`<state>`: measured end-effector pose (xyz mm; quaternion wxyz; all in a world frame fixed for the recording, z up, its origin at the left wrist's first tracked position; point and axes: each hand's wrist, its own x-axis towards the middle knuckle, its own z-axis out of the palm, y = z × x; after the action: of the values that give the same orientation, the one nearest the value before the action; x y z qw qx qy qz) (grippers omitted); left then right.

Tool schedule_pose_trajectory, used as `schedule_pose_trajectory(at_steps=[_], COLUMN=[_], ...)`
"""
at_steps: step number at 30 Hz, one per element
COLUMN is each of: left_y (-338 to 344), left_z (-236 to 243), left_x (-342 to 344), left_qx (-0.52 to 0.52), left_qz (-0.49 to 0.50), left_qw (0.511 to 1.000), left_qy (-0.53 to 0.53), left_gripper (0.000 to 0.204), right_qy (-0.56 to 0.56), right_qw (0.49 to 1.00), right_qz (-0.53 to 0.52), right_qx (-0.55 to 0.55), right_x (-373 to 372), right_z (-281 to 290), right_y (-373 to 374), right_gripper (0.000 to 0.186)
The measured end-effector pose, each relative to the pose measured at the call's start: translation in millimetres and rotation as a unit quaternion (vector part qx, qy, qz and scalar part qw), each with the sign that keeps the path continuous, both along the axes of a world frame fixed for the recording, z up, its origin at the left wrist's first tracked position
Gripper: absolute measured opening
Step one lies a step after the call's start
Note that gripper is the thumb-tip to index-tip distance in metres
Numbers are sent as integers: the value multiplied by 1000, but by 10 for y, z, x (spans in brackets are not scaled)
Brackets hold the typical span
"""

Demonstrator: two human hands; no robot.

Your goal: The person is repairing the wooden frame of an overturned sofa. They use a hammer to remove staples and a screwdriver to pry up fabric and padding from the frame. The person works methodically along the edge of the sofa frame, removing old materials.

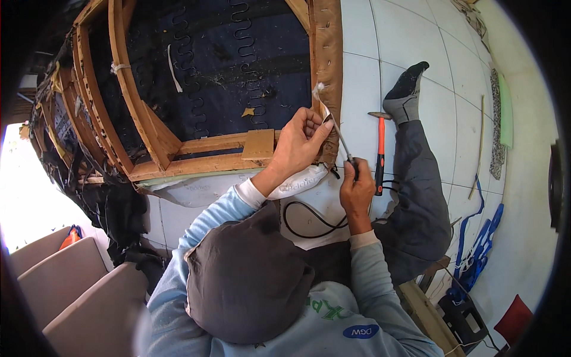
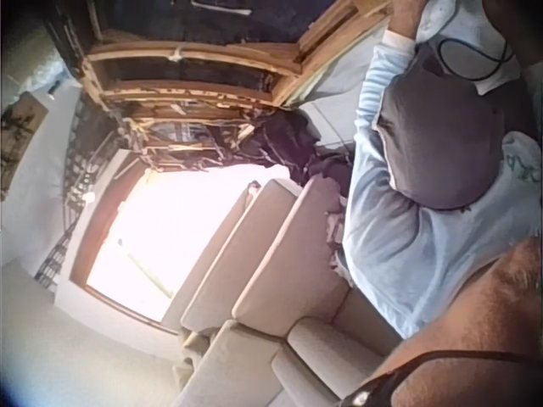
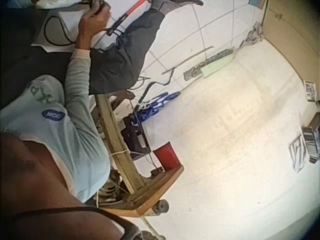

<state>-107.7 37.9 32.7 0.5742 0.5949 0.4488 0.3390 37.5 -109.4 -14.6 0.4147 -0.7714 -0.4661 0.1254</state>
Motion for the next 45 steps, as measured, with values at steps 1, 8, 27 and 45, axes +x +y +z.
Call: schedule_pose_trajectory(at_steps=[1, 8, 27, 45], left_y=[-4, 6, 87, 261], left_z=[-8, -58, 100, 71], left_x=[12, -8, -178, -85], left_qx=[-1, 44, 101, -4], left_qz=[1, 31, 18, 2], left_qw=[1000, 998, 991, 1000], left_qy=[0, 23, 84, 19], left_gripper=[34, 35, 22, 23], right_qy=[24, 125, 68, -68], right_qw=[1000, 987, 997, 996], right_qz=[4, 94, 4, 51], right_qx=[-13, -21, -19, 31], right_x=[23, 222, 23, -11], right_z=[-57, -364, 459, 500], right_y=[13, 332, -467, -54], right_gripper=[23, 53, 21, 22])
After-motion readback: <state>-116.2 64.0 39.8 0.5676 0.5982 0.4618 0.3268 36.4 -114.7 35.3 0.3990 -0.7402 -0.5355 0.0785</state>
